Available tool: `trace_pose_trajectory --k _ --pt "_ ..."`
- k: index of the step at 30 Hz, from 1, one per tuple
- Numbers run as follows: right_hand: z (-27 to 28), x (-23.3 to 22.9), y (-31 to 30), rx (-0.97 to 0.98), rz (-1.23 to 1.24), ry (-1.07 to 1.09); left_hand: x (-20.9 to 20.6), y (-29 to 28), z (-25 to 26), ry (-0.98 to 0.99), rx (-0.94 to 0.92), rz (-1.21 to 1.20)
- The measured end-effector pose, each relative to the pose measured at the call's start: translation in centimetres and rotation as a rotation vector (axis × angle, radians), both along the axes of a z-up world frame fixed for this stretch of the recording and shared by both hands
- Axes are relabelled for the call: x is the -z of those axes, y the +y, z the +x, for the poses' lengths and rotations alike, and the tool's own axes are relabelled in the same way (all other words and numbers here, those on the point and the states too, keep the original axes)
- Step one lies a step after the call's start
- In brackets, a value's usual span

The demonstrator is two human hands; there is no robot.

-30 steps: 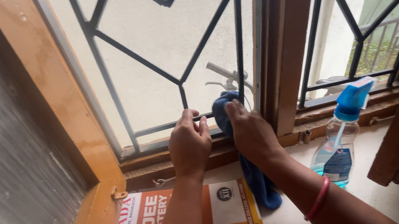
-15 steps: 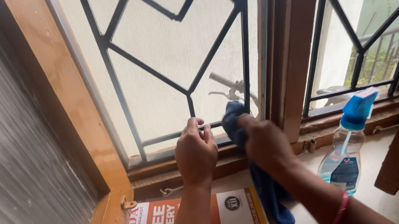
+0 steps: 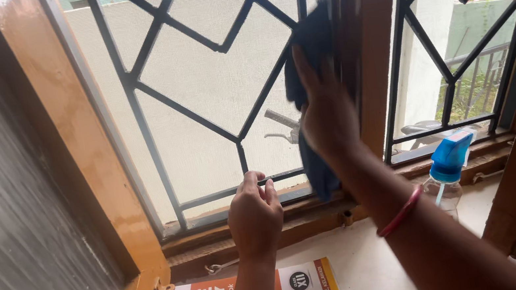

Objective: The person cleans a window and its frame using a blue spray bottle and a blue cloth. They spray the cleaning solution onto the glass and the wooden frame, then wipe the surfaces with the cloth. The person focuses on the lower section of the window and the metal security bars, wiping them thoroughly.

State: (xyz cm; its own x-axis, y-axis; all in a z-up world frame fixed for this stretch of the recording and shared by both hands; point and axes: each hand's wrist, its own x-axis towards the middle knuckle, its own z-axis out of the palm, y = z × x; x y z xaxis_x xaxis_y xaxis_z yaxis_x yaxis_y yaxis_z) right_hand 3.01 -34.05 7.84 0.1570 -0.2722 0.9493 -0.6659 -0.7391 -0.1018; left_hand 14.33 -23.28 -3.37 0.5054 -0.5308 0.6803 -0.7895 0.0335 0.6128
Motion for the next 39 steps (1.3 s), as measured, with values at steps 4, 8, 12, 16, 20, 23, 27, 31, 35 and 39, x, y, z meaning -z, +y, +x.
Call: trace_pose_trajectory --k 4,8,12,16,20,23,27,31,35,39 --pt "0.2 6.3 0.6 0.007 0.208 0.04 -0.1 0.0 -0.2 0.018 0.004 0.044" --pt "-0.8 9.4 1.1 -0.027 0.4 0.143 0.3 -0.1 -0.4 -0.008 0.011 0.003" --pt "-1.8 6.1 1.1 -0.004 0.574 0.214 0.5 -0.2 -0.4 -0.002 0.017 0.016" --pt "-1.9 -0.2 -0.2 -0.152 0.076 -0.072 0.6 -0.4 -0.2 -0.02 0.015 0.021" --pt "-1.3 -2.3 -1.6 -0.195 0.012 -0.019 0.6 -0.5 0.0 0.002 0.016 0.022" --pt "-0.8 1.4 -0.5 -0.048 0.259 0.028 0.5 -0.3 0.2 -0.028 0.016 -0.022" --pt "-1.4 7.6 0.8 -0.061 0.588 0.14 0.9 -0.1 0.2 -0.01 0.036 -0.012" --pt "-2.4 9.9 0.5 -0.035 0.767 0.244 1.0 -0.2 0.0 -0.004 0.038 0.008" --pt "-2.6 9.3 0.6 -0.045 0.849 0.227 0.7 0.0 0.4 -0.004 0.007 0.011" --pt "-0.9 10.2 2.7 0.001 0.597 0.328 1.1 -0.2 0.9 -0.015 -0.05 -0.064"
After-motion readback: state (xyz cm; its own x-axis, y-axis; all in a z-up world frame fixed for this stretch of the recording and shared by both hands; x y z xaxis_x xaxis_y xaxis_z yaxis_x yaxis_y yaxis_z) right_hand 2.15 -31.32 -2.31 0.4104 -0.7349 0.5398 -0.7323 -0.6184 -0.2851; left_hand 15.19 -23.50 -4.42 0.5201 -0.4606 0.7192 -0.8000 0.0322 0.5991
